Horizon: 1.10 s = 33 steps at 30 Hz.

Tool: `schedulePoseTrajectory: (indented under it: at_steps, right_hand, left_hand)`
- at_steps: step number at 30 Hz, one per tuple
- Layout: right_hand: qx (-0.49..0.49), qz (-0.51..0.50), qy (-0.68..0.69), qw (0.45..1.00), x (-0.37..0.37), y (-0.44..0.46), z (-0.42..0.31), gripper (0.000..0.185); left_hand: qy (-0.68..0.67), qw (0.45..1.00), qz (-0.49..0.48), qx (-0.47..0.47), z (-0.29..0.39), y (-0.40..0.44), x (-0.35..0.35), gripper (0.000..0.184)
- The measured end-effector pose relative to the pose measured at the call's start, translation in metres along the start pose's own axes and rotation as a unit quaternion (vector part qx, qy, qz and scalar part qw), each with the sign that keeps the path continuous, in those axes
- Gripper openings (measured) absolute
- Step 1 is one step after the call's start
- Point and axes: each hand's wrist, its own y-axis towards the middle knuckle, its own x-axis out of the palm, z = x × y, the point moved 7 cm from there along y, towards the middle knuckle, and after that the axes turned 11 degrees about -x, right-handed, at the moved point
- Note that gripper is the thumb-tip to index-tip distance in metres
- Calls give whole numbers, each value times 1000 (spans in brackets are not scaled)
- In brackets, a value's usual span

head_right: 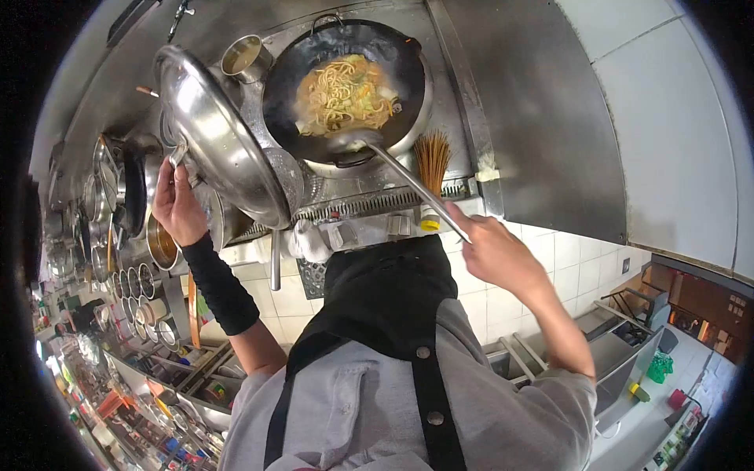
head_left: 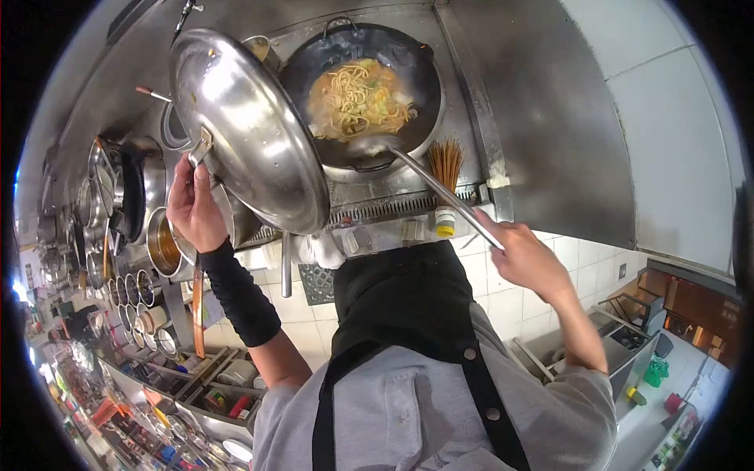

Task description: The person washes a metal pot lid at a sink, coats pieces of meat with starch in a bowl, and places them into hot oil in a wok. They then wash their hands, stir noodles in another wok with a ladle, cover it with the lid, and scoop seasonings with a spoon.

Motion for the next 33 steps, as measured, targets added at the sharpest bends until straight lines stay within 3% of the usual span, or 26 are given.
schedulePoseTrajectory:
  at_steps: [5,8,10,12,15,19,22,23,26,29,33]
  right_hand:
    - [36,61,-145,987,8,40,44,75]
    - [40,48,-224,972,-22,21,41,71]
    - [5,100,-285,953,-50,-9,30,70]
    - [41,49,-302,951,-57,-16,32,71]
    - [12,63,-355,933,-32,16,44,69]
    - [20,139,-208,968,2,12,45,66]
    - [32,101,57,993,14,-22,53,66]
    - [34,135,99,985,21,-31,61,68]
    - [5,275,82,958,50,-54,60,69]
    - [127,359,87,921,79,-70,71,69]
    - [219,405,182,869,118,-87,101,68]
  left_hand:
    - [-37,998,-43,2,-11,8,26,35]
    - [-40,998,-52,6,-13,11,35,35]
    - [-39,997,-65,-14,-6,7,40,35]
    - [-32,997,-64,-15,-11,8,39,34]
    - [-41,996,-79,-21,-15,13,50,36]
    - [41,996,-71,-39,-21,32,60,35]
    - [42,988,-140,-48,-31,50,80,35]
    - [49,983,-167,-51,-40,59,90,36]
    - [99,973,-207,-36,-61,79,130,34]
    - [201,953,-227,9,-100,96,182,39]
    - [316,908,-268,58,-164,109,257,37]
